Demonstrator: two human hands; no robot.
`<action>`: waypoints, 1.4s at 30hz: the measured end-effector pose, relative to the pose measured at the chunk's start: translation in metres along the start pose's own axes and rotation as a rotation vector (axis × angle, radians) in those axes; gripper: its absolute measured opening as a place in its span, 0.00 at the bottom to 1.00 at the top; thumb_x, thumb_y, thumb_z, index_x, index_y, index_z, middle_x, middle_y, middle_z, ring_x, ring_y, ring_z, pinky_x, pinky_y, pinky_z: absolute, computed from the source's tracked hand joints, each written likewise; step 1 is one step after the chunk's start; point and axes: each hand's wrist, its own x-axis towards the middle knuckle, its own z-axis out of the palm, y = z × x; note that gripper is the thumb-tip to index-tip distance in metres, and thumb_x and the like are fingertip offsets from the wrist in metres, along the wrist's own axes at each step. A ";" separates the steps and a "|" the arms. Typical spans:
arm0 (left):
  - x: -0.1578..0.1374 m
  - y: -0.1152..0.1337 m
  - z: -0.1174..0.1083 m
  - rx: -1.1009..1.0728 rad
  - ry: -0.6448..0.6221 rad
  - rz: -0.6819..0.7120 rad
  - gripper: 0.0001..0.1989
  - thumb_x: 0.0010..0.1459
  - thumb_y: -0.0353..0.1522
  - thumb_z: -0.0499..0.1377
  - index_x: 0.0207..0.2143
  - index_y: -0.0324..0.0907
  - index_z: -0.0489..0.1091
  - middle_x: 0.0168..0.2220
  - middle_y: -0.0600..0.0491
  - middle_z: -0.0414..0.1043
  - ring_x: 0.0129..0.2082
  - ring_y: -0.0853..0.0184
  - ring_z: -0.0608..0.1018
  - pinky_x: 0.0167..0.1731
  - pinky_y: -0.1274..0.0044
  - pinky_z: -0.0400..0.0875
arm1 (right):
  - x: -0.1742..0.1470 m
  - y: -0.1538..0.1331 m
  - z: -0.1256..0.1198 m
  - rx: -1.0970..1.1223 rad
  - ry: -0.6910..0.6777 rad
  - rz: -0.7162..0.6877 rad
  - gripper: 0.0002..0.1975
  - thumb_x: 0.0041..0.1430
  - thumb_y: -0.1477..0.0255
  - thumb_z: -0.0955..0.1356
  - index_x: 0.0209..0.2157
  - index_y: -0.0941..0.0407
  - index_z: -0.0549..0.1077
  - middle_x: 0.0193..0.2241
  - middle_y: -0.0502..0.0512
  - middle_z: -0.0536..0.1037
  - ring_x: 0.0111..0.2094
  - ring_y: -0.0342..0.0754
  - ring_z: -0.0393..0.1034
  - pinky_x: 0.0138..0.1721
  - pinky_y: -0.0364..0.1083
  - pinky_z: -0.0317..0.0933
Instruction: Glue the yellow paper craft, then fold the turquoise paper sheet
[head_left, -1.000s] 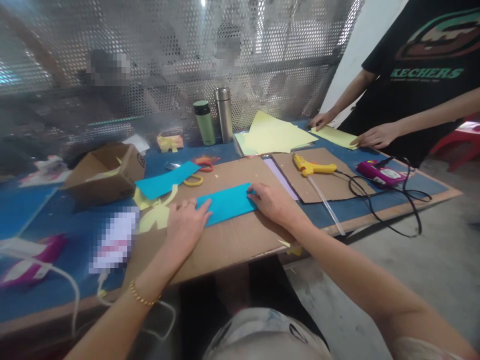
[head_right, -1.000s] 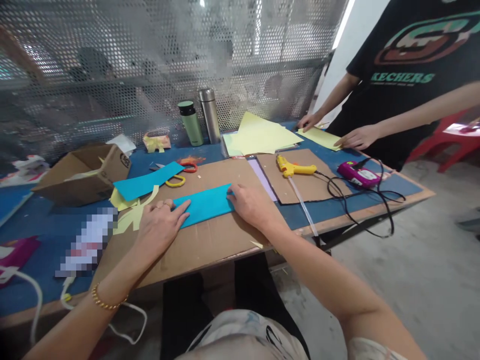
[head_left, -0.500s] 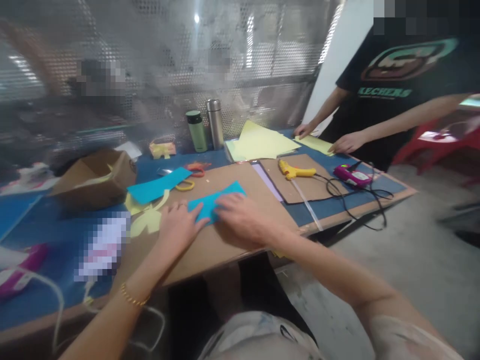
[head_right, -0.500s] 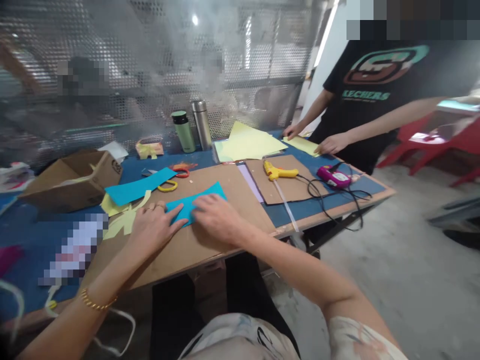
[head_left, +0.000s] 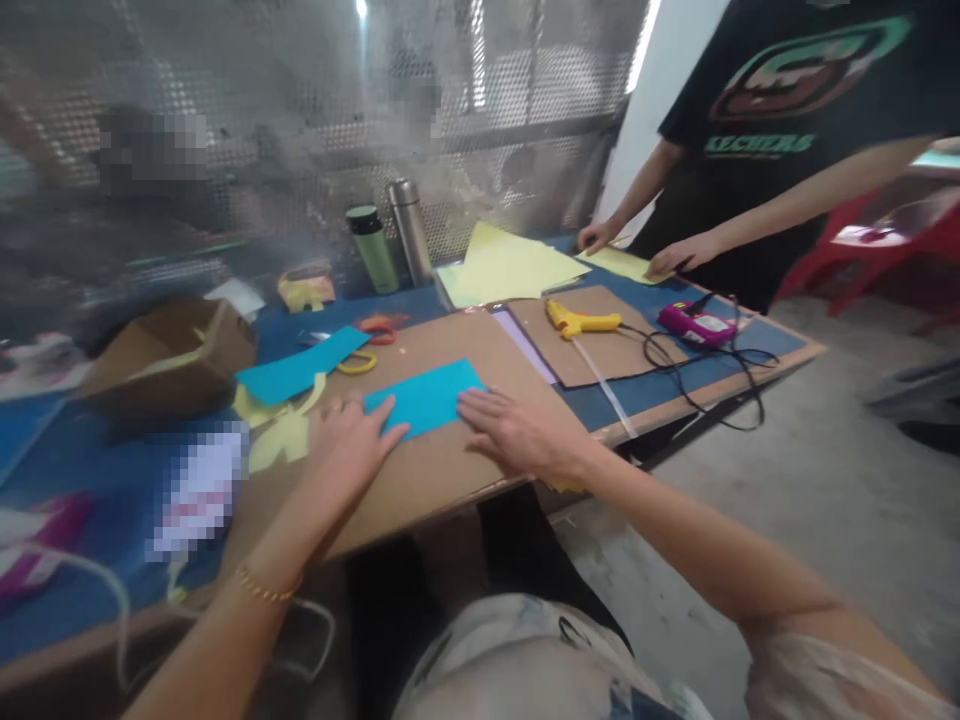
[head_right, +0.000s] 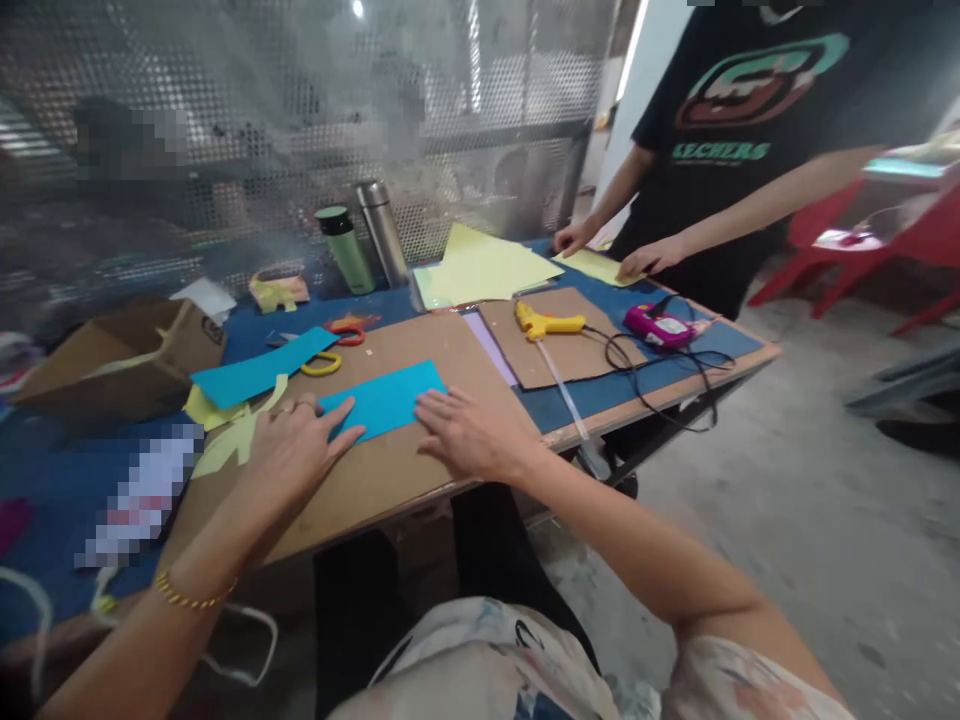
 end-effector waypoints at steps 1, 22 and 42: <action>0.000 0.001 0.000 0.000 -0.010 -0.007 0.26 0.71 0.45 0.50 0.64 0.44 0.72 0.54 0.33 0.73 0.53 0.42 0.75 0.47 0.59 0.66 | -0.008 0.005 -0.001 -0.008 0.009 0.048 0.24 0.74 0.61 0.62 0.63 0.60 0.71 0.65 0.68 0.71 0.69 0.58 0.61 0.68 0.61 0.57; -0.006 0.055 -0.006 -0.106 0.046 0.198 0.18 0.70 0.23 0.50 0.57 0.34 0.72 0.53 0.36 0.75 0.51 0.53 0.76 0.48 0.66 0.66 | 0.007 0.002 0.012 0.208 -0.021 -0.067 0.24 0.74 0.70 0.60 0.66 0.60 0.68 0.67 0.68 0.68 0.70 0.59 0.60 0.68 0.65 0.59; -0.086 -0.014 -0.006 0.092 -0.008 0.038 0.21 0.65 0.20 0.47 0.50 0.33 0.77 0.50 0.32 0.76 0.52 0.45 0.76 0.49 0.57 0.66 | 0.007 0.000 0.005 0.147 -0.062 -0.098 0.24 0.75 0.68 0.57 0.65 0.62 0.68 0.67 0.68 0.68 0.71 0.60 0.57 0.69 0.64 0.58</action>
